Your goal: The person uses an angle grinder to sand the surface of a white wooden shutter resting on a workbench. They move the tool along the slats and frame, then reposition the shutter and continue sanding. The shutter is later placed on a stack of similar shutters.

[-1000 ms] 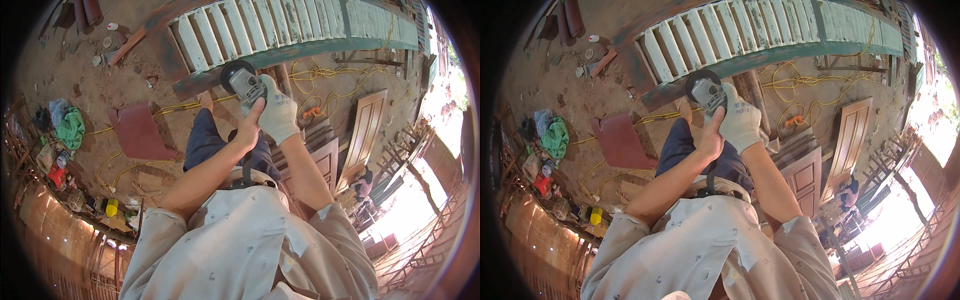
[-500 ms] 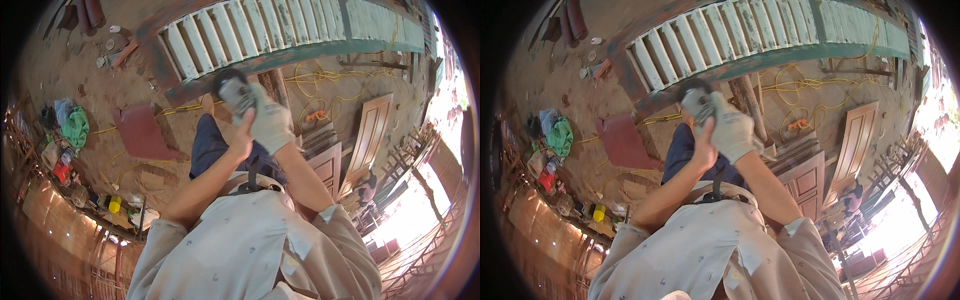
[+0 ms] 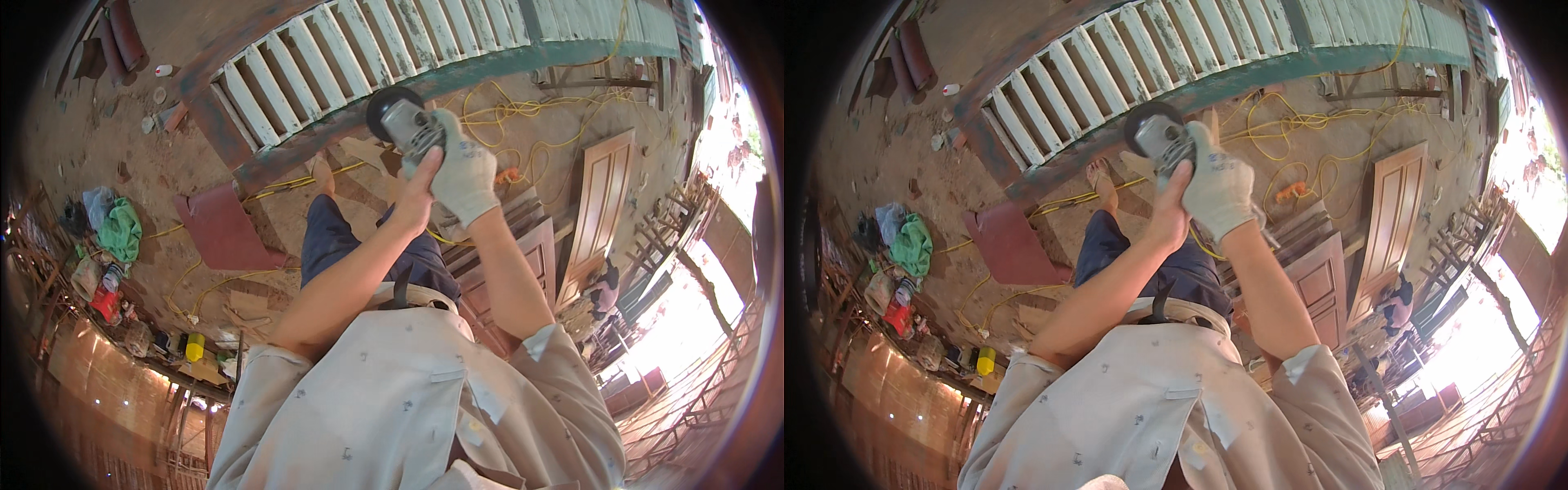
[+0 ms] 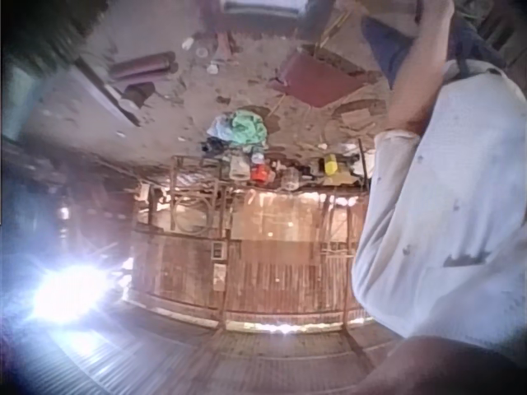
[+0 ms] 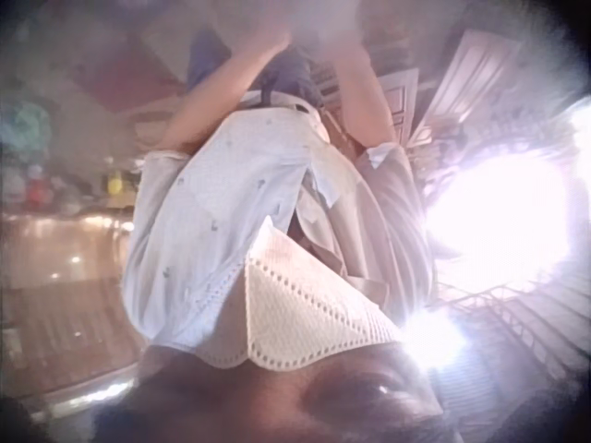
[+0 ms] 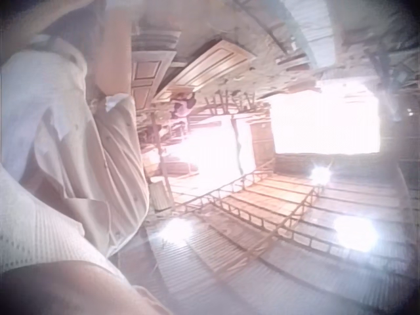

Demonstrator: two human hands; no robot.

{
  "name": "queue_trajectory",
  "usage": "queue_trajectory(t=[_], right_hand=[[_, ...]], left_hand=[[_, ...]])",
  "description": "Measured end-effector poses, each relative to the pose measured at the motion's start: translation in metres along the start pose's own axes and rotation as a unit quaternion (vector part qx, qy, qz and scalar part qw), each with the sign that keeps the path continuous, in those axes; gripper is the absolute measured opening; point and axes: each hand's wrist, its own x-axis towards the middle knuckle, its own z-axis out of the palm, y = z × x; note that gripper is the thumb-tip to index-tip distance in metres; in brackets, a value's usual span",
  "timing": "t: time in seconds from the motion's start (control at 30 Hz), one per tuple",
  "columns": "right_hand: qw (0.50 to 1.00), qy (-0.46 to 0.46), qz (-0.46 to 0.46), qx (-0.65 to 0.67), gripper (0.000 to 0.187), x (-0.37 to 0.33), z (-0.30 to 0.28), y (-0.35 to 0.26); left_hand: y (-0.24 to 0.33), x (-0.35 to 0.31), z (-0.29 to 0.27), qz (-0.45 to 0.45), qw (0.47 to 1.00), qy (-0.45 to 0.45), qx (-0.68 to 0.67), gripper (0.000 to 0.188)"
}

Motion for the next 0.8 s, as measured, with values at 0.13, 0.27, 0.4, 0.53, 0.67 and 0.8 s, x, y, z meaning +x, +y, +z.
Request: queue_trajectory(t=[0.13,0.27,0.4,0.53,0.67,0.8], right_hand=[[0.996,0.07,0.048,0.018,0.084,0.018,-0.003,0.056],[0.995,0.079,0.048,0.022,0.074,0.016,-0.013,0.057],[1.0,0.001,-0.005,0.018,0.066,0.004,0.003,0.019],[0.998,-0.06,-0.009,0.012,0.071,0.003,0.007,-0.001],[0.999,-0.017,0.027,0.012,0.076,0.012,-0.014,0.031],[0.998,0.05,0.039,0.006,0.076,0.032,-0.033,0.083]], left_hand=[[-0.013,0.035,0.034,-0.063,0.995,-0.018,0.076,0.058],[-0.011,0.039,0.041,-0.101,0.987,-0.007,0.128,0.06],[-0.012,0.007,0.002,-0.042,0.998,0.029,0.027,0.055],[0.0,-0.007,-0.011,0.014,1.0,-0.008,-0.021,0.05],[-0.016,0.016,0.026,-0.013,0.999,0.009,0.034,0.051],[-0.031,0.059,0.065,-0.068,0.991,-0.026,0.111,0.056]])
